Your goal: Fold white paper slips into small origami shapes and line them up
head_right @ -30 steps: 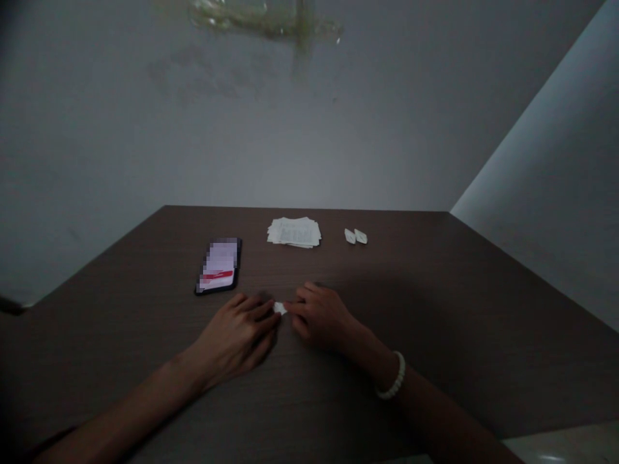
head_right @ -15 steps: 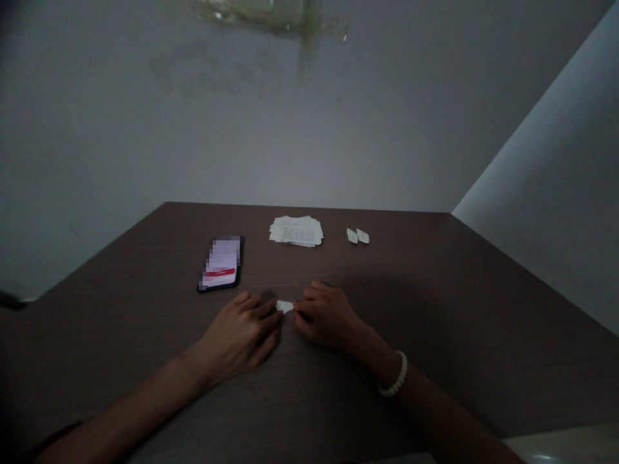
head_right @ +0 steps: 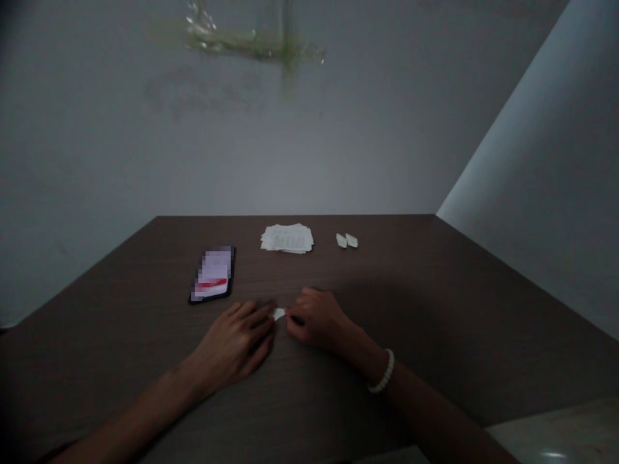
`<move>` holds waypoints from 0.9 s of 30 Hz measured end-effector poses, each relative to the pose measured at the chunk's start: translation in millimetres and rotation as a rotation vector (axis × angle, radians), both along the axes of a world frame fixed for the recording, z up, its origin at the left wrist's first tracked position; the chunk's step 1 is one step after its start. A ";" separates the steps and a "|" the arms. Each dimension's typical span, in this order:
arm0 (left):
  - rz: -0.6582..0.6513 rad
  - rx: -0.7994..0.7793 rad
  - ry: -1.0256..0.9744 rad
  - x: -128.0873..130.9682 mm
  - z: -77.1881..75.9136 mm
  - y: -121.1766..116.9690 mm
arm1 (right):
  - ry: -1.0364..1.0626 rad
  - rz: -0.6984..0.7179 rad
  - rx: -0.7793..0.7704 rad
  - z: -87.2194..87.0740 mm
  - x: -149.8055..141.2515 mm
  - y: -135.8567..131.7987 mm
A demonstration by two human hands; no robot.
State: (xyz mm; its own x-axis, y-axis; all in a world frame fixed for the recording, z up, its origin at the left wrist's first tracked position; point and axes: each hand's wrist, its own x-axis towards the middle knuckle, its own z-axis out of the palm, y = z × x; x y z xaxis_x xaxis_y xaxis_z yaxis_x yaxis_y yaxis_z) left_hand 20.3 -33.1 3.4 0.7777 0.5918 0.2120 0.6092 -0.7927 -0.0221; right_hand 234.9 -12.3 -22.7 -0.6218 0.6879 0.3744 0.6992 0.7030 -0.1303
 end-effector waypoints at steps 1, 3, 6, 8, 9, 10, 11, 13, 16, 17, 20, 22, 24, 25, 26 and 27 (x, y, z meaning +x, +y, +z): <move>-0.023 -0.003 -0.004 0.2 -1.0 0.2 | 0.003 0.005 0.006 -1.1 0.2 0.4; -0.056 -0.022 -0.011 0.4 -3.0 1.1 | 0.008 0.014 0.011 -2.8 0.7 0.9; -0.056 -0.056 -0.053 -0.5 -6.4 3.6 | 0.010 0.011 0.013 -3.6 0.8 0.8; -0.043 -0.078 -0.098 -1.4 -8.5 5.6 | 0.004 0.003 0.010 -3.1 0.4 0.7; -0.036 -0.088 -0.120 -1.9 -9.3 6.6 | -0.001 -0.003 0.006 -2.7 0.1 0.8; -0.028 -0.096 -0.139 -2.2 -9.6 7.6 | -0.007 -0.010 0.003 -2.4 -0.1 0.9; -0.019 -0.099 -0.152 -2.5 -9.4 8.4 | -0.013 -0.016 -0.002 -2.2 -0.2 1.1; 0.003 -0.090 -0.157 -2.7 -7.2 9.3 | -0.023 -0.026 -0.015 -2.1 -0.1 1.4; 0.041 -0.077 -0.115 -2.4 -0.8 8.8 | -0.027 -0.034 -0.034 -2.9 0.5 1.7; 0.054 -0.079 -0.095 -2.2 1.3 8.2 | -0.028 -0.034 -0.039 -3.2 0.7 1.8; 0.087 -0.083 -0.052 -1.8 5.0 5.8 | -0.027 -0.042 -0.047 -3.2 0.8 1.8; 0.104 -0.080 -0.042 -1.9 4.7 4.4 | -0.029 -0.047 -0.045 -2.3 0.3 1.6; 0.108 -0.077 -0.037 -2.3 3.2 3.6 | -0.037 -0.048 -0.041 -1.1 -0.2 1.2; 0.105 -0.077 -0.036 -2.5 2.5 3.5 | -0.041 -0.049 -0.040 -0.5 -0.4 0.9; 0.100 -0.078 -0.037 -2.9 1.9 3.6 | -0.042 -0.052 -0.039 -0.1 -0.4 0.6; 0.097 -0.078 -0.042 -3.4 1.6 3.9 | -0.040 -0.057 -0.038 0.3 -0.3 0.3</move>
